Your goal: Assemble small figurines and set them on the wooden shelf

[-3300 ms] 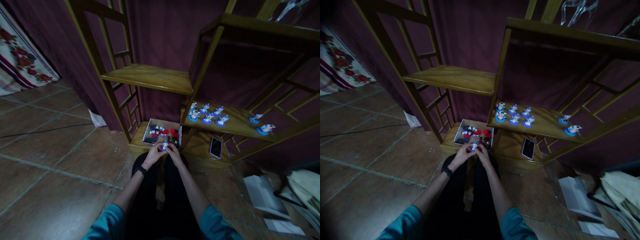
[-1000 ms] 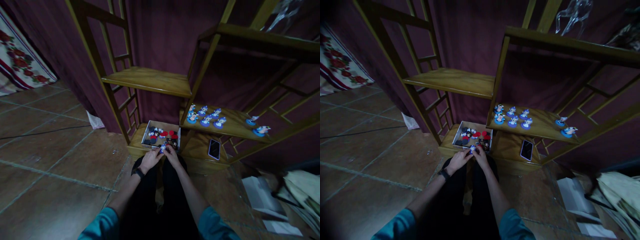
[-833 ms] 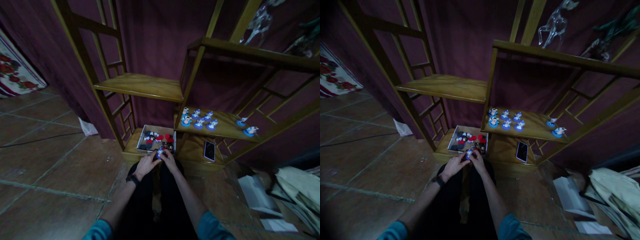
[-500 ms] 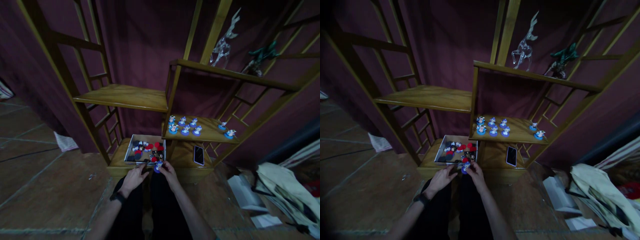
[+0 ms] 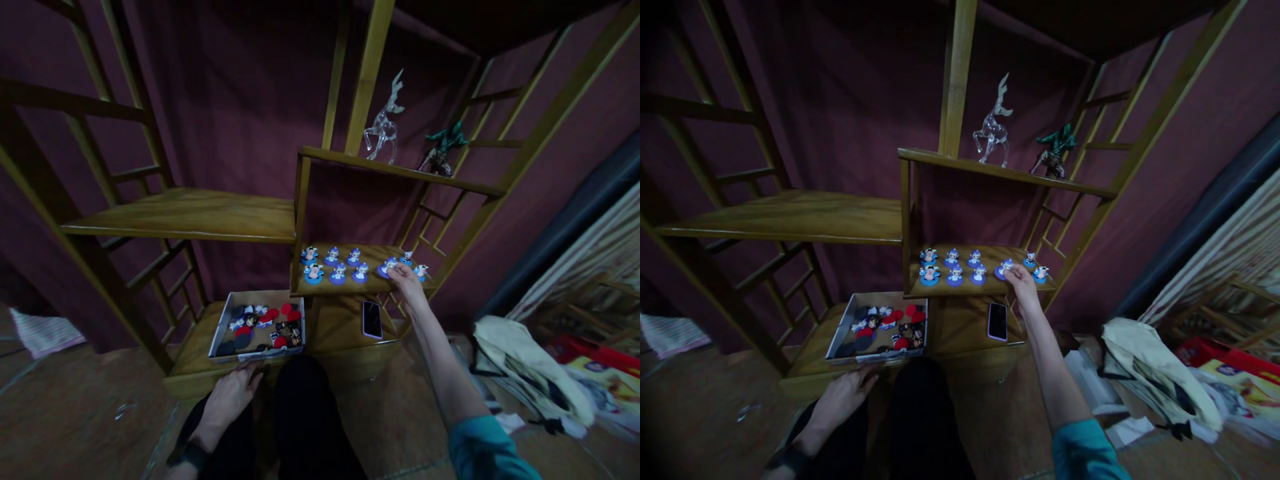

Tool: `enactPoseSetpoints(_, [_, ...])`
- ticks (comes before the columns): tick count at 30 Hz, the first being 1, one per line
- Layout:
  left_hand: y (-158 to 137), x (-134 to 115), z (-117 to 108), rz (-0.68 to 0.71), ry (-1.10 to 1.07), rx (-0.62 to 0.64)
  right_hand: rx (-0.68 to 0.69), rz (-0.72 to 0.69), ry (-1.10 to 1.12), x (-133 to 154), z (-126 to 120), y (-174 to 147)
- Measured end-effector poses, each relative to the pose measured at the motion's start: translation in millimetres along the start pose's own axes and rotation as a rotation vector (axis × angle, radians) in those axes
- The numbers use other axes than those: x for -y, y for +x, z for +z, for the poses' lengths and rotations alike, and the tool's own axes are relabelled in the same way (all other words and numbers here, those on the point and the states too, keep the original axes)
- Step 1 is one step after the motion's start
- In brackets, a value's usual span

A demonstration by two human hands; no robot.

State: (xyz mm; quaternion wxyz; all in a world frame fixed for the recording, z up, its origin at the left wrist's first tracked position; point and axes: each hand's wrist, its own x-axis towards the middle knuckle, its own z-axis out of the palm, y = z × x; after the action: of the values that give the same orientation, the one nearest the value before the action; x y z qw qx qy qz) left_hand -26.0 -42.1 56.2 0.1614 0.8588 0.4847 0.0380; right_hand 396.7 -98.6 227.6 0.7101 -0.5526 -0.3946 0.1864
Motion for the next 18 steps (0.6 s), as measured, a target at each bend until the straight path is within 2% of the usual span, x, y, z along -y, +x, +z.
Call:
enactPoseSetpoints(3, [1.2, -1.5, -0.7, 0.006, 0.02, 0.0, -0.027, 0.015, -0.083, -4.7, -2.8, 36.9])
enactPoseSetpoints(6, [3.2, -2.2, 0.2, 0.014, 0.039, 0.013, -0.005, 0.026, -0.138, -11.7, 2.6, 58.0])
enactPoseSetpoints(11, [5.3, -2.5, 0.1, 0.01, 0.056, 0.021, 0.013, 0.026, -0.166, -22.7, 8.9, 71.8])
enactPoseSetpoints(18, [10.5, -0.1, 0.4, -0.026, 0.076, 0.085, -0.037, 0.028, -0.238, -28.2, -5.0, 87.5])
